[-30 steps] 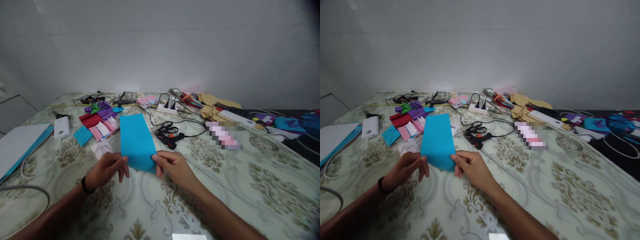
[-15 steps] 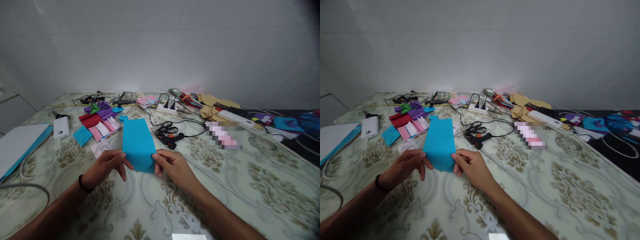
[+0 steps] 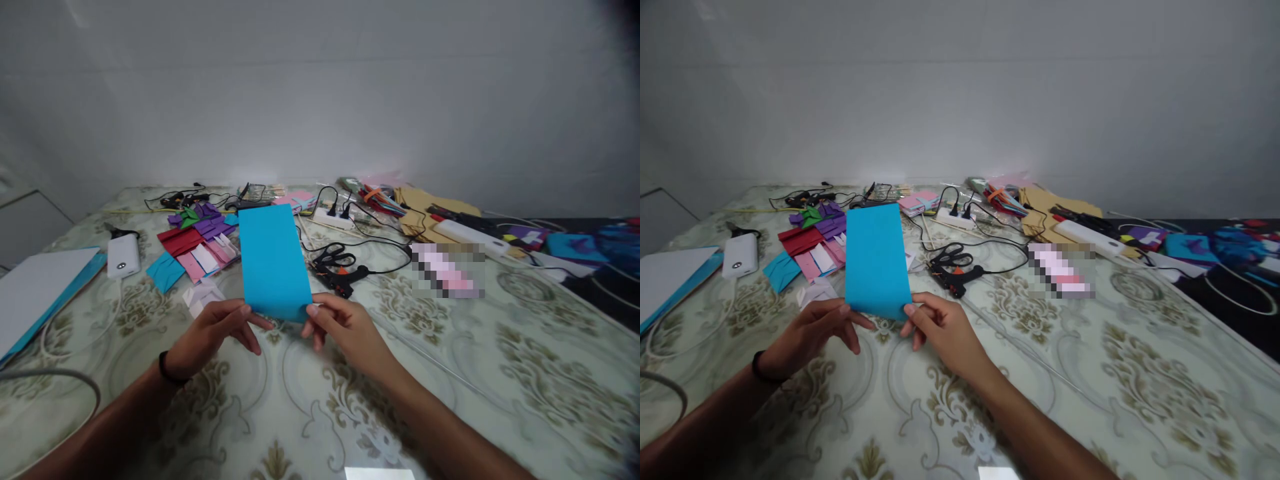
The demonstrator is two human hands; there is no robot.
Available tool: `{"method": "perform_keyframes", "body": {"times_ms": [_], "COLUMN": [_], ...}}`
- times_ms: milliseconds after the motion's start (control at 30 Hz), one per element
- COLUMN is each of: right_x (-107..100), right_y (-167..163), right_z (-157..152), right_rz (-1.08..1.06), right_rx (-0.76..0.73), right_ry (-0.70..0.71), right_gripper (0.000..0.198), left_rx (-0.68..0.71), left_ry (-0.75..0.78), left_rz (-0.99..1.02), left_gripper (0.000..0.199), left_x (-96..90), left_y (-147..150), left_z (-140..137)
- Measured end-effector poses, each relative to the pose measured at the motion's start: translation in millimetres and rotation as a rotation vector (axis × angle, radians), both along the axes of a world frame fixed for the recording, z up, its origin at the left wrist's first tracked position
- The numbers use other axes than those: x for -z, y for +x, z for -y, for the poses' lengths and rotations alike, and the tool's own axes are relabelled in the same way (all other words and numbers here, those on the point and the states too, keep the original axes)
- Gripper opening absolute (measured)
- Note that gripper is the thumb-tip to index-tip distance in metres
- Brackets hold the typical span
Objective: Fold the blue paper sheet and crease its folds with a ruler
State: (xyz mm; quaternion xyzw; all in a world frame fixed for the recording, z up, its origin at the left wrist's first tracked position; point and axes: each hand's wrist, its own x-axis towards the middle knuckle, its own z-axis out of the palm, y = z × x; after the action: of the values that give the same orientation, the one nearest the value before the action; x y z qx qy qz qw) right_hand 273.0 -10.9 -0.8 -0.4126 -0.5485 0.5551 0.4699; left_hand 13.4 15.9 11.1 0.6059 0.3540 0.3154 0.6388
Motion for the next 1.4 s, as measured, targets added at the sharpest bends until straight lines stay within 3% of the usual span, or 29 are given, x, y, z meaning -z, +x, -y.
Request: {"method": "perform_keyframes", "body": {"times_ms": [267, 767, 1133, 1400], "right_x": [-0.9, -9.1, -13.9, -14.1], "right_y": [-0.9, -1.8, 0.3, 1.0], "right_z": [-1.3, 1.6, 6.7, 9.7], "right_rz": [0.013, 0.012, -0.060, -0.075], "right_rx": [0.017, -0.046, -0.120, -0.111], "right_ry": [0.009, -0.051, 0.008, 0.073], "right_gripper": [0.036, 0.047, 0.047, 0.034], "left_rx": [-0.012, -0.079, 0.099, 0.068], "left_ry": [0.077, 0.075, 0.052, 0.083], "left_rz": [0.007, -0.007, 0.065, 0.108], "left_gripper": [0.040, 0.038, 0.038, 0.032], "left_x": [0.4, 1.4, 1.7, 6.5], "left_y": [1.4, -0.9, -5.6, -8.1], "left_z": [-1.5, 0.1, 2.8, 2.7]}}
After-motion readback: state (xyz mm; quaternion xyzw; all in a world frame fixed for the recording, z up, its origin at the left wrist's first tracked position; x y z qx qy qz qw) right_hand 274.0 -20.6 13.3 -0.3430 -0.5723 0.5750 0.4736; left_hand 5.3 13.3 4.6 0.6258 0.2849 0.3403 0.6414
